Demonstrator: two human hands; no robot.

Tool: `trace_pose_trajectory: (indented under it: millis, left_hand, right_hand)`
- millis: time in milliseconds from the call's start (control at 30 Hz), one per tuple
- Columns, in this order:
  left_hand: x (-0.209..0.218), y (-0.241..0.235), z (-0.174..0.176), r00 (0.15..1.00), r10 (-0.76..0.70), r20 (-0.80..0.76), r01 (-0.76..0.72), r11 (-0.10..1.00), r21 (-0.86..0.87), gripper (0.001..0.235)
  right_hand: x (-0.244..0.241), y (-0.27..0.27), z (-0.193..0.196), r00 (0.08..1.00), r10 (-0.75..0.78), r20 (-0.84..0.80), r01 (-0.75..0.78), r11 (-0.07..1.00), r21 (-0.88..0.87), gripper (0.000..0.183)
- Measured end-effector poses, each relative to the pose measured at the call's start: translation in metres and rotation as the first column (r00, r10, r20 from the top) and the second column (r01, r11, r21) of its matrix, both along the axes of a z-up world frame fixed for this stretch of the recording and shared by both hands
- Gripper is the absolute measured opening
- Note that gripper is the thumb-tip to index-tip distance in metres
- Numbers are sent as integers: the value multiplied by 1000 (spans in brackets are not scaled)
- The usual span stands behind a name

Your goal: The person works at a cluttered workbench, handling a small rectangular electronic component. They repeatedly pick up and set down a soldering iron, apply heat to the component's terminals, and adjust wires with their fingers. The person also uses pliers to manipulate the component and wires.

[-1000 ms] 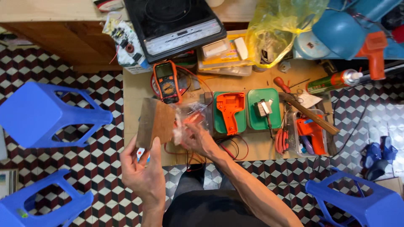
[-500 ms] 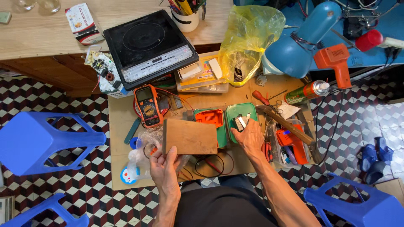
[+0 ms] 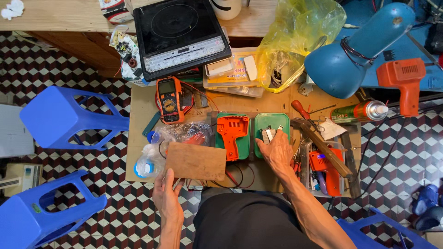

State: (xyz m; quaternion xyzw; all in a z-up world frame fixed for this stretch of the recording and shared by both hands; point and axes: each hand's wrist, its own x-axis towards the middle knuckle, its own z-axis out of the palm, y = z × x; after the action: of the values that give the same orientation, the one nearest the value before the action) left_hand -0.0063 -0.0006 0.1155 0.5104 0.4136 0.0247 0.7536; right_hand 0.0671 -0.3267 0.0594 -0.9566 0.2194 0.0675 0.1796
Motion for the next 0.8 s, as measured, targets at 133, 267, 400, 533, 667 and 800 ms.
trace_pose_trajectory:
  millis: [133,267,400,533,667,800]
  left_hand:
    - [-6,4,-6,999,26,31,-24,999,-45,42]
    - [-10,-5,-23,999,30,39,-24,990,-141,38]
    - [-14,-24,-38,998,12,65,3,973,-229,34]
    - [-16,-49,-41,997,-73,28,78,967,-241,36]
    - [-12,-86,-40,974,-224,5,216,933,-288,44]
    - [-9,-128,-48,922,-382,60,378,859,-344,51]
  right_hand:
    - [-2,1,-11,998,7,66,-9,1000,22,65]
    - [-1,-6,-15,993,60,101,-66,996,56,56]
    - [-5,-16,-6,994,76,75,-82,994,69,53]
    - [-21,-30,20,995,70,75,-74,996,53,54]
    - [-33,-53,52,999,32,12,-32,999,23,57]
    - [-43,-73,74,996,39,82,-37,999,-23,58]
